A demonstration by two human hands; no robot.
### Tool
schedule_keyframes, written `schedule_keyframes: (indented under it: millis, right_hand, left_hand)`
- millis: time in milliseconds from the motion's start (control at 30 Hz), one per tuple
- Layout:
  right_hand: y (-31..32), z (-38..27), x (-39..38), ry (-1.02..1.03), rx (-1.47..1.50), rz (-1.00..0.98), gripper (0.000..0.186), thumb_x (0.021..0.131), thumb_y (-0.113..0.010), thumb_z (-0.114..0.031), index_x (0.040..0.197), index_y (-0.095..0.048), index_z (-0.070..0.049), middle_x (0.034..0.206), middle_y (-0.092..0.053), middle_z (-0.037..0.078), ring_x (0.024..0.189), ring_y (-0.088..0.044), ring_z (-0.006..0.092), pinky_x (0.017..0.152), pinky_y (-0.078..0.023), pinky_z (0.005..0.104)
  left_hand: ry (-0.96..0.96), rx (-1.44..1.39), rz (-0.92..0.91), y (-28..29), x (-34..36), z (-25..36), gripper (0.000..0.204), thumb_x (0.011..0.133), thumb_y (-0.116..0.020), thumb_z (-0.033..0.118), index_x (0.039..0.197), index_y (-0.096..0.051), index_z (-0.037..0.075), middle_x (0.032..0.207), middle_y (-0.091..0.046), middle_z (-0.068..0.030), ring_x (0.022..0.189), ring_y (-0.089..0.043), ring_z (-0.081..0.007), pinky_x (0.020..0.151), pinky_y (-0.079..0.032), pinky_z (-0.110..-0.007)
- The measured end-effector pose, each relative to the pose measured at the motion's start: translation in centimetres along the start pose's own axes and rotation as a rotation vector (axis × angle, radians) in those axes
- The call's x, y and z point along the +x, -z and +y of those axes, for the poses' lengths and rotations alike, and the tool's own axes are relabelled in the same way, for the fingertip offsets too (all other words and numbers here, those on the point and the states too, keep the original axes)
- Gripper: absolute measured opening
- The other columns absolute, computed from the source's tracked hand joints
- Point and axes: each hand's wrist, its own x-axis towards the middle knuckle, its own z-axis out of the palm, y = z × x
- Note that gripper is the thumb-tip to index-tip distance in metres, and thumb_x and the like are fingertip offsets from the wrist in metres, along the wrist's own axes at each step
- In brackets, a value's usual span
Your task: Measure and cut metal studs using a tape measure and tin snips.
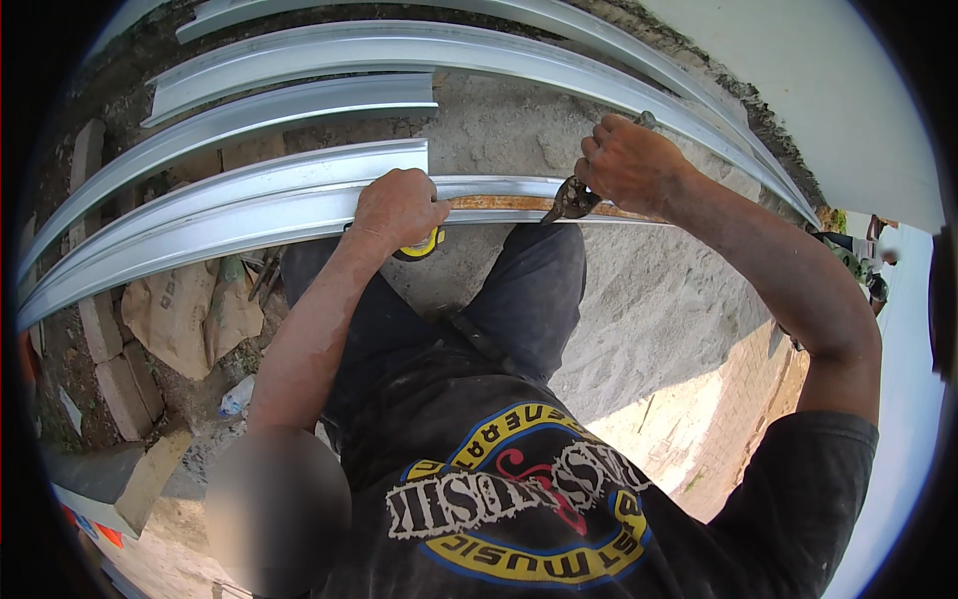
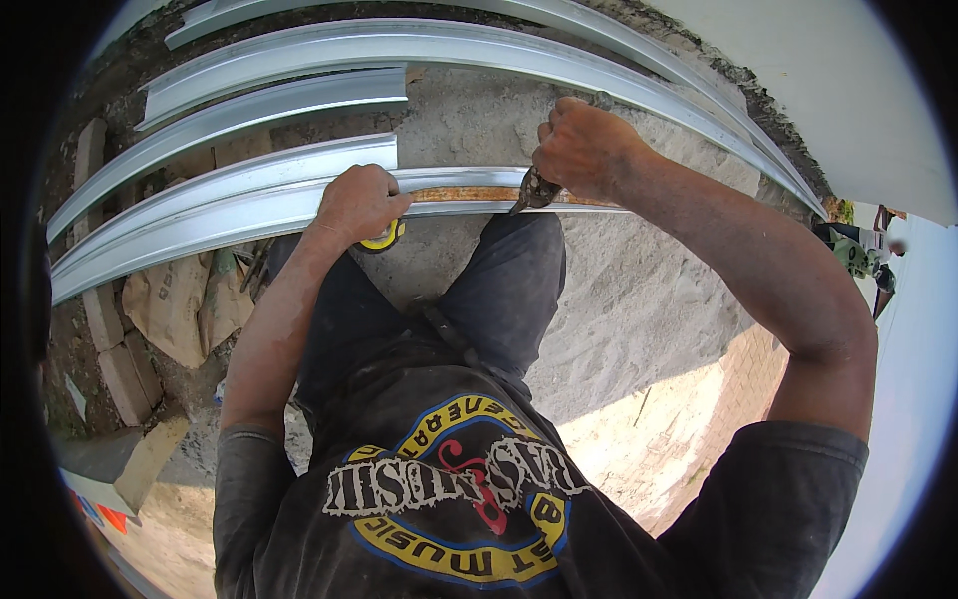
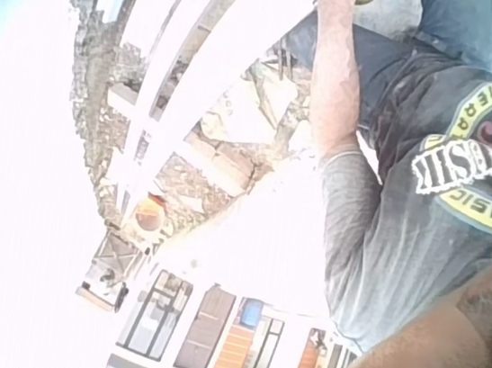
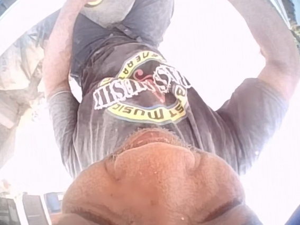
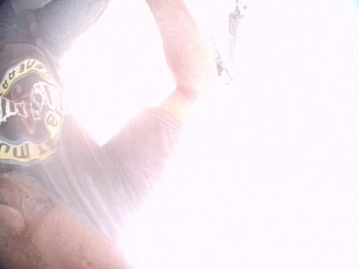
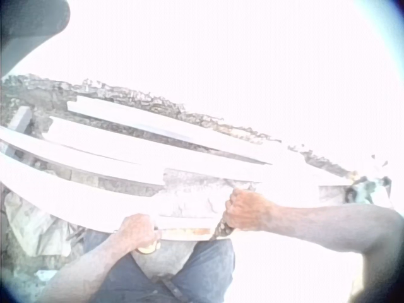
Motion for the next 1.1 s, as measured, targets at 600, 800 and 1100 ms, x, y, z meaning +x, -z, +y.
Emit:
schedule_keyframes:
  millis: [600, 800, 1100]
  right_hand:
    - [-4.8, -5.8, -9.7, -0.713, 0.712, 0.300, 0.040, 0.092, -0.069, -0.023, 0.129, -0.057, -0.012, 0.119, -0.057, 0.007, 0.118, -0.055, 0.0236, 0.108, -0.039, 0.0468]
    - [-8.6, -16.6, -8.5, -0.951, 2.350, 0.753, 0.061, 0.080, -0.072, -0.012, 0.138, -0.052, -0.006, 0.108, -0.058, 0.008, 0.100, -0.058, 0.0204, 0.088, -0.049, 0.0385]
    - [-13.5, -20.4, -3.1, -0.873, 3.012, 1.460, 0.066, 0.079, -0.072, -0.010, 0.140, -0.049, 0.001, 0.123, -0.056, 0.012, 0.106, -0.062, 0.0246, 0.088, -0.052, 0.0444]
  left_hand:
    - [-0.117, -0.057, 0.059, 1.2, -1.0, 1.1, 0.036, 0.081, -0.067, 0.035, 0.088, -0.079, 0.002, 0.074, -0.071, -0.0199, 0.068, -0.070, -0.0309, 0.067, -0.055, -0.042]
    - [-0.038, -0.465, -0.281, 2.1, -1.3, 1.6, 0.033, 0.081, -0.072, 0.029, 0.082, -0.076, -0.004, 0.065, -0.066, -0.0095, 0.061, -0.060, -0.0142, 0.061, -0.049, -0.033]
    - [-0.003, -0.578, -0.431, -2.5, -2.1, 2.4, 0.027, 0.085, -0.071, 0.024, 0.088, -0.076, -0.002, 0.077, -0.069, -0.0058, 0.070, -0.063, -0.0122, 0.068, -0.050, -0.028]
